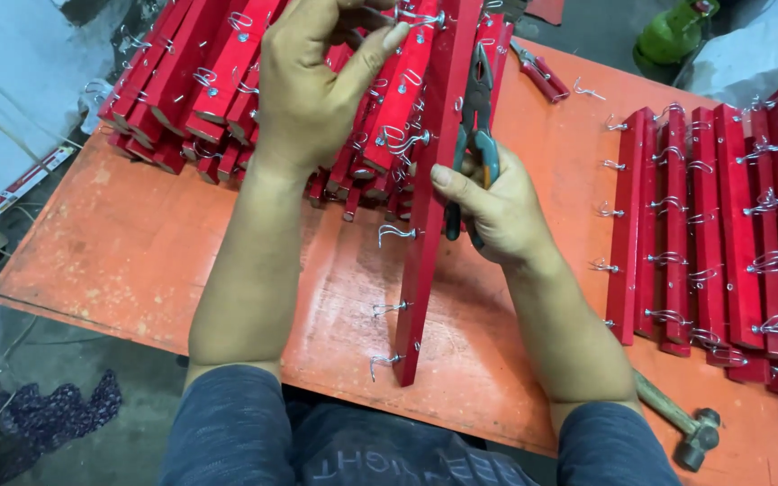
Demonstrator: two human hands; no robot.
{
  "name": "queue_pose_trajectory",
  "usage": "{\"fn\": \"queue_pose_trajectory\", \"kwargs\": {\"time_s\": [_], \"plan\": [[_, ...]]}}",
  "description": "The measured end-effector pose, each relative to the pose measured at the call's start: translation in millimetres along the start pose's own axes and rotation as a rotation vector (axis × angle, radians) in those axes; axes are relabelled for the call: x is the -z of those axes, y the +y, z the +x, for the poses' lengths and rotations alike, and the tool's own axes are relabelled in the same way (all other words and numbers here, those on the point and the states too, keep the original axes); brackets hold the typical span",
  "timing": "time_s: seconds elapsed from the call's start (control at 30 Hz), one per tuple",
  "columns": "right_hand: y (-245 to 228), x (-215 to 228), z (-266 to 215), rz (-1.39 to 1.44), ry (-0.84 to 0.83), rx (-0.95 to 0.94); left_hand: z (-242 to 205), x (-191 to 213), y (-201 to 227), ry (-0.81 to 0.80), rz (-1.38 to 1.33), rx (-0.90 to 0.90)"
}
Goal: The person uses pliers to bend metal hooks onto red wooden slats. They pick up a slat, position the hook, and use the pliers to secure it, repeating the process for multiple slats on a workbench.
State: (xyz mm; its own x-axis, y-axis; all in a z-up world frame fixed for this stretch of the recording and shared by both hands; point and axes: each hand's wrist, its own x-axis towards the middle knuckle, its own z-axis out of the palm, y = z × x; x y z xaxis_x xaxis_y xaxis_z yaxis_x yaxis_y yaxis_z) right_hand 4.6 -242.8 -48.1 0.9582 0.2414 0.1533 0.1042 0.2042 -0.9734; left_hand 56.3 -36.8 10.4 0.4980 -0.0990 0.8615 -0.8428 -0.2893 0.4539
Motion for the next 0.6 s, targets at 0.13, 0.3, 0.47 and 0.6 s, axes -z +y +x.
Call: {"fn": "queue_pose_trajectory", "kwargs": {"time_s": [0.13,0.3,0.47,0.6], "plan": [[7.3,-1.5,0.4,0.051,0.000,-0.009,-1.1,7.0,-2.0,-0.023,-0.043,0.002],[9.3,-7.1,0.7,0.020,-0.009,-0.036,-6.7,17.4,-11.8,-0.082,-0.103,0.048],[20.6,-6.4,0.9,0.014,-0.029,-0.046,-9.9,25.6,-30.8,-0.068,-0.322,0.122],[29.2,-7.6,1.2,0.024,-0.057,-0.026,-3.9,25.8,-32.1,-0.046,-0.347,0.210]]}}
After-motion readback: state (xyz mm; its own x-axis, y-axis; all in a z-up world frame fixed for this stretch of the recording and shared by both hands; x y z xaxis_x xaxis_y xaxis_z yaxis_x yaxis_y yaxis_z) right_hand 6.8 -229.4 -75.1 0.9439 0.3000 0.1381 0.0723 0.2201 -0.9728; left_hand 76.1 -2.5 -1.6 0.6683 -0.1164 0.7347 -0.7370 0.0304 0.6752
